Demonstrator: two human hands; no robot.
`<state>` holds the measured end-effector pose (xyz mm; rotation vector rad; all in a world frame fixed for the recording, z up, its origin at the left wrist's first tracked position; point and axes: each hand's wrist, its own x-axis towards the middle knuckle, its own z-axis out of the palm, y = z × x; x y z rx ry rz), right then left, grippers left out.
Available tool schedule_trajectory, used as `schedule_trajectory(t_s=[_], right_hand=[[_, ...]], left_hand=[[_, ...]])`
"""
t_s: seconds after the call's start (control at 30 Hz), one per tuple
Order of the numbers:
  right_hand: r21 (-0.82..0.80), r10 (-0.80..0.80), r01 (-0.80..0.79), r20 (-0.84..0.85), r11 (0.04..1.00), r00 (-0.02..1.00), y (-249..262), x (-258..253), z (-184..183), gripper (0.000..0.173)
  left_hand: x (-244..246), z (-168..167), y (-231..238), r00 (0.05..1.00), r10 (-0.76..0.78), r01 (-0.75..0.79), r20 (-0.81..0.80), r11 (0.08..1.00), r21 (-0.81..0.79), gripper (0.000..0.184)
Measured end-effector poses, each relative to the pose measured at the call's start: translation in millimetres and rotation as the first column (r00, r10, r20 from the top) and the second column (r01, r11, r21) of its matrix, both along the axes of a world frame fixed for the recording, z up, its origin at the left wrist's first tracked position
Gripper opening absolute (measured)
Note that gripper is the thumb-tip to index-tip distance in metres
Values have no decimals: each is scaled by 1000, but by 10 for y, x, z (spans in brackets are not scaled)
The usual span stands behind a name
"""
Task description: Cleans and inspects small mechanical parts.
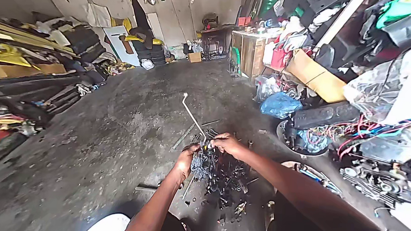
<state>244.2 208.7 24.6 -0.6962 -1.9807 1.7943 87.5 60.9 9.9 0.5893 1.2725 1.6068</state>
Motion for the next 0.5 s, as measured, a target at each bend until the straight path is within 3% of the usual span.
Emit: schedule_trajectory(t_s=[0.3, 0.5], right_hand=[[79, 30, -28, -24, 996, 999, 25, 94, -42, 16], [89, 39, -33, -61, 995, 997, 13, 126, -85, 18]], left_hand=[[50, -74, -39, 992, -47, 47, -118, 999, 2, 24], [39, -40, -44, 994, -32, 36, -101, 999, 34, 30]])
